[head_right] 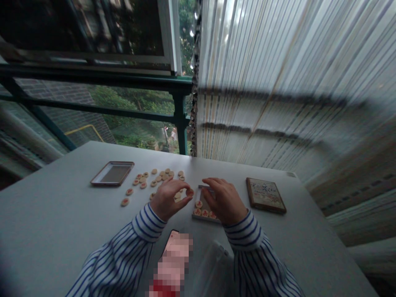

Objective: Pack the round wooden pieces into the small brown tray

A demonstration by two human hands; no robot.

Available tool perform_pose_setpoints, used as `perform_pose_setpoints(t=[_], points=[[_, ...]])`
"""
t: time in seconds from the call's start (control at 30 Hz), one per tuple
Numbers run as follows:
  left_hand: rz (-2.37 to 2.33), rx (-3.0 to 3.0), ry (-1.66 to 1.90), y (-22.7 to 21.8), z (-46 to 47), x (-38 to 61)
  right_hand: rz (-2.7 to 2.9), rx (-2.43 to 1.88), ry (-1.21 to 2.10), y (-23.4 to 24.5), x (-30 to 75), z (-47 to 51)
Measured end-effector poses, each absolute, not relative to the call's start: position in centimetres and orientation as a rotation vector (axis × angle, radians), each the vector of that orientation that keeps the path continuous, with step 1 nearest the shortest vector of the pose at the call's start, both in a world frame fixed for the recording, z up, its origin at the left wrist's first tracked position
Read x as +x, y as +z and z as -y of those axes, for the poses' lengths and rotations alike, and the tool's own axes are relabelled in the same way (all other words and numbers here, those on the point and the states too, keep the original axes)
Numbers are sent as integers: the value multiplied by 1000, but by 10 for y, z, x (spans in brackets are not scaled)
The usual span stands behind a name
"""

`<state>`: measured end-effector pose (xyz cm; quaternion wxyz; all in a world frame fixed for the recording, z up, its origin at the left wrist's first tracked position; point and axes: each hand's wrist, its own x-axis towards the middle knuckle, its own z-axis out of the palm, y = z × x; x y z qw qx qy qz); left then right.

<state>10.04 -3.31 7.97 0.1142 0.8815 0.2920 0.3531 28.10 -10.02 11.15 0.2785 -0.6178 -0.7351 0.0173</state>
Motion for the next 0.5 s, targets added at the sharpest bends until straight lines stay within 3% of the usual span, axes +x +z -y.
perform_pose_setpoints(t=[0.5], points=[[-750,2603,946,85,19,125,1905,-1693,61,113,296,102]])
